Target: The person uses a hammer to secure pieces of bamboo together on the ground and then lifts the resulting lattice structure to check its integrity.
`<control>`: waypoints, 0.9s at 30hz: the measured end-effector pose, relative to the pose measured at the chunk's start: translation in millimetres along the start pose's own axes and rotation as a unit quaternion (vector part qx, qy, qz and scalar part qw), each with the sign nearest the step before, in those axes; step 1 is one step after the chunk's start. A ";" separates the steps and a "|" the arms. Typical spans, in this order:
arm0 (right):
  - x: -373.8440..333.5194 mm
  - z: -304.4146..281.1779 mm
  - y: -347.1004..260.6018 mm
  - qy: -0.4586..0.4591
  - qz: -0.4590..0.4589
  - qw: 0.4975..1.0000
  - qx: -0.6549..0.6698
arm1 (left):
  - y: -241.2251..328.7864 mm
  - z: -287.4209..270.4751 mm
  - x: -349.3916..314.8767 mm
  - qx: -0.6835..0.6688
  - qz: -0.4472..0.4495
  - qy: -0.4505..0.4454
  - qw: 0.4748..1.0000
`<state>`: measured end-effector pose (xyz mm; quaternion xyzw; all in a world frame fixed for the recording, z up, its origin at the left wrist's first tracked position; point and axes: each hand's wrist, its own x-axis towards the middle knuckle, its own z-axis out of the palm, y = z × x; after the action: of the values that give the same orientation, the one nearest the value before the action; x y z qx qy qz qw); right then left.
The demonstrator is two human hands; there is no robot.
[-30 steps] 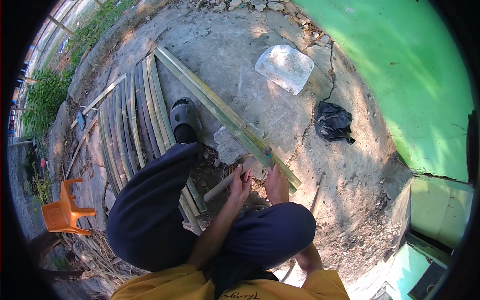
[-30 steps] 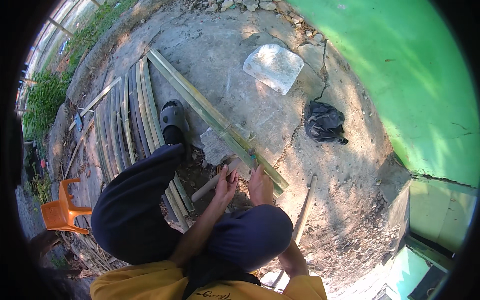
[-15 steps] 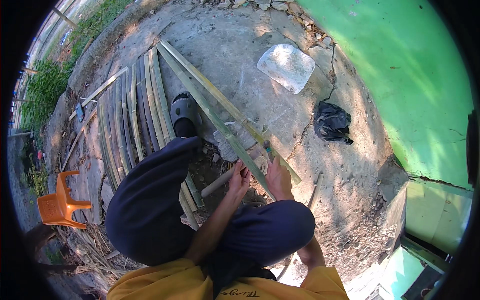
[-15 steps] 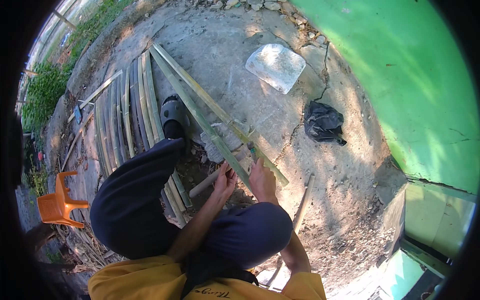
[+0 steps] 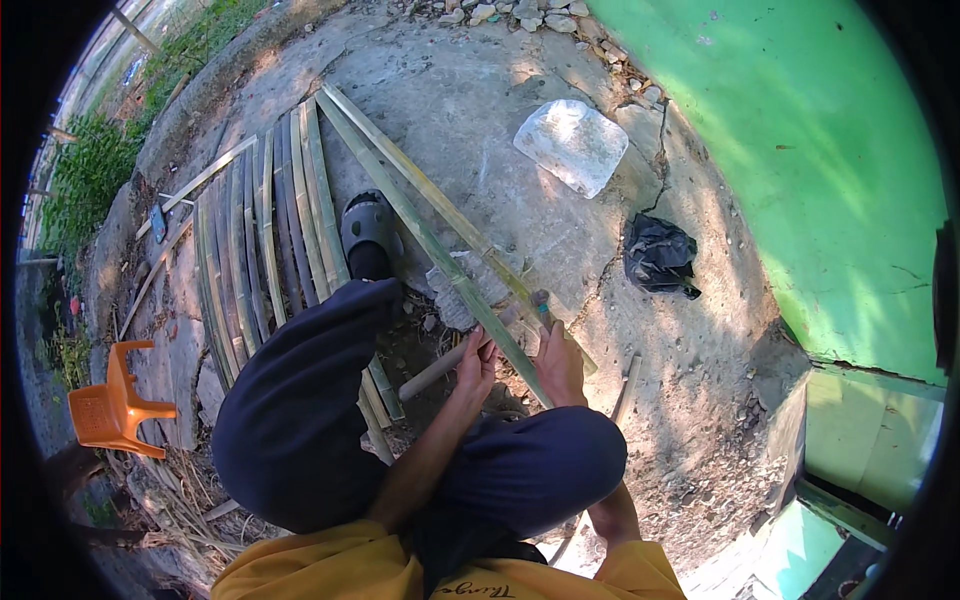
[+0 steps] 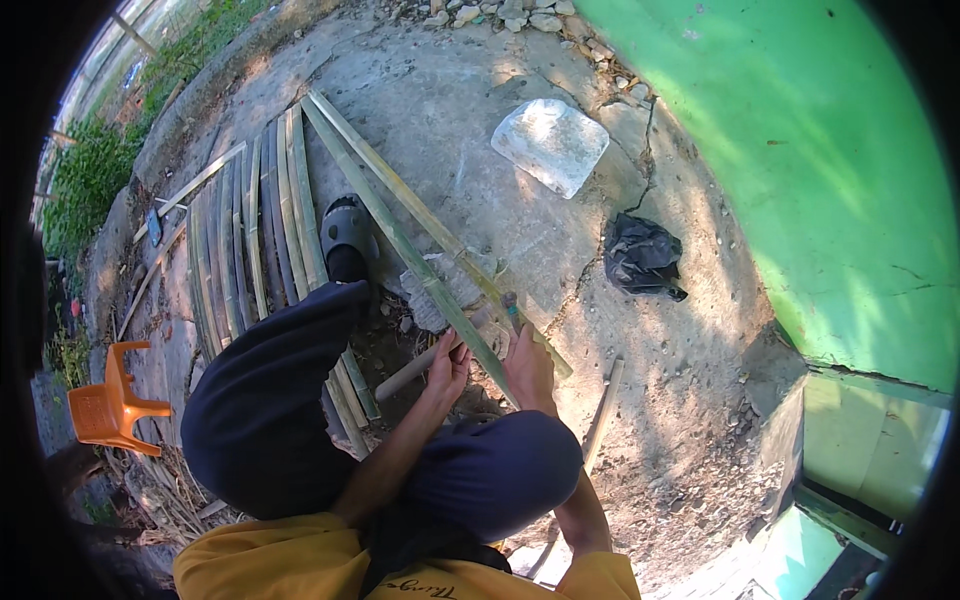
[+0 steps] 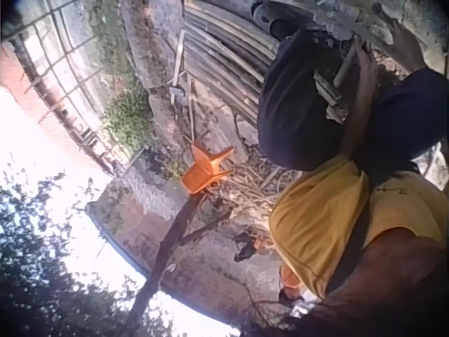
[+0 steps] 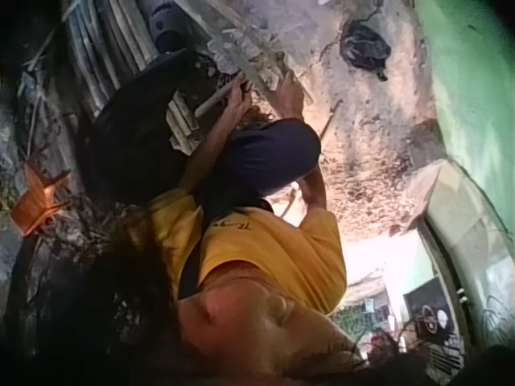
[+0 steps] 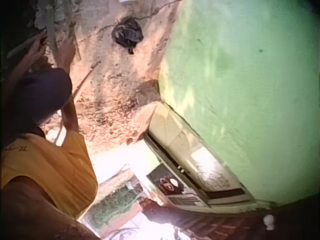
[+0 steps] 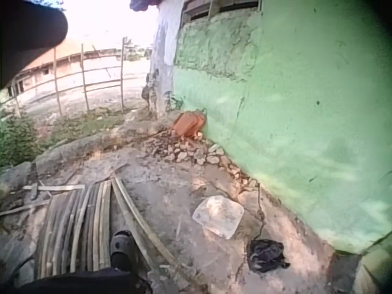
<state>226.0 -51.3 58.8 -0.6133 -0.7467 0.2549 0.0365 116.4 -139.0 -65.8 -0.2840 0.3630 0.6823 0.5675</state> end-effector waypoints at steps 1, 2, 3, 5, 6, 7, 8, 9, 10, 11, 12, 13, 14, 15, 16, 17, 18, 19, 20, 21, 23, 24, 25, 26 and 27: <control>1.7 -1.6 1.6 -0.007 -0.008 1.000 -0.003 | -0.9 1.1 -2.7 0.006 0.010 0.021 1.000; 2.1 -3.2 3.1 -0.028 0.011 0.999 -0.017 | -1.7 2.2 -4.0 0.008 0.006 0.023 1.000; 3.2 -4.3 4.3 -0.010 -0.015 1.000 -0.006 | -2.3 3.9 -3.5 0.010 0.016 0.031 0.999; 1.1 -4.8 5.3 0.010 -0.049 0.998 0.044 | -1.7 2.7 -3.7 0.009 0.029 0.046 0.998; -0.6 -3.3 4.8 -0.010 -0.036 0.999 0.036 | -1.5 1.3 -3.1 0.009 0.024 0.029 0.999; -3.8 -0.9 3.7 -0.013 -0.036 0.999 0.019 | -1.2 -0.9 -3.1 0.010 0.017 0.012 1.000; -5.0 0.7 2.9 -0.001 -0.042 0.999 0.002 | -0.8 -1.5 -1.1 0.009 0.019 0.010 1.000; -4.5 2.2 1.8 -0.007 -0.045 0.999 0.002 | 0.2 -2.0 1.0 0.007 0.015 -0.014 1.000; -7.3 3.2 1.7 -0.014 -0.031 0.999 -0.005 | -1.1 -4.4 0.2 0.009 -0.003 0.006 1.000; -5.7 3.5 1.0 -0.024 -0.009 0.999 -0.024 | -0.7 -2.7 4.1 0.000 0.017 -0.042 0.999; -7.1 3.2 1.0 -0.021 -0.008 0.999 -0.033 | -2.7 -6.0 0.7 0.007 0.022 -0.009 1.000; -6.8 2.0 0.5 -0.026 -0.016 0.999 -0.026 | -3.7 -5.5 1.7 0.014 0.013 0.029 0.999; -5.1 0.1 0.5 -0.030 -0.027 0.999 -0.010 | -4.1 -6.6 1.0 0.012 0.019 -0.004 1.000; -5.4 -2.0 0.5 -0.033 -0.029 0.999 0.002 | -5.1 -6.7 1.1 0.011 0.024 0.003 1.000; -5.7 -3.8 0.0 -0.052 -0.002 0.998 0.017 | -5.3 -7.5 0.5 0.011 0.020 0.011 1.000; -8.4 -4.8 -1.0 -0.065 -0.011 0.998 0.021 | -5.5 -8.4 0.0 0.012 0.014 0.038 0.999; -12.1 -5.1 -2.3 -0.056 -0.020 0.997 0.046 | -5.8 -8.5 0.3 0.010 0.016 0.020 1.000; -17.1 -4.4 -3.4 -0.046 -0.029 0.996 0.075 | -6.0 -9.4 0.2 0.002 0.012 0.027 1.000; -21.1 -2.4 -5.2 -0.048 -0.028 0.996 0.070 | -6.0 -9.4 0.9 -0.005 0.006 0.040 0.999; -25.9 0.1 -6.6 -0.030 -0.039 0.998 0.045 | -5.9 -9.7 1.3 -0.004 0.008 0.033 0.999; -29.8 3.0 -5.6 -0.009 -0.049 0.999 0.020 | -5.9 -9.6 2.9 -0.013 0.002 0.045 0.999; -30.7 4.3 -4.6 -0.043 -0.034 0.997 0.048 | -5.7 -9.9 3.3 -0.011 0.011 0.034 0.999; -30.0 4.6 -2.9 -0.071 -0.008 0.995 0.072 | -5.8 -9.8 3.8 -0.014 0.011 0.025 1.000; -29.5 4.3 -1.0 -0.075 -0.019 0.994 0.078 | -5.7 -10.1 3.9 -0.019 0.000 0.037 0.999; -27.0 3.2 1.0 -0.066 -0.018 0.995 0.072 | -5.6 -10.2 4.2 -0.017 0.013 0.016 1.000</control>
<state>232.3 -77.5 62.5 -0.5773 -0.7384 0.3468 0.0358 120.8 -144.4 -76.0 -0.2998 0.3642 0.6909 0.5478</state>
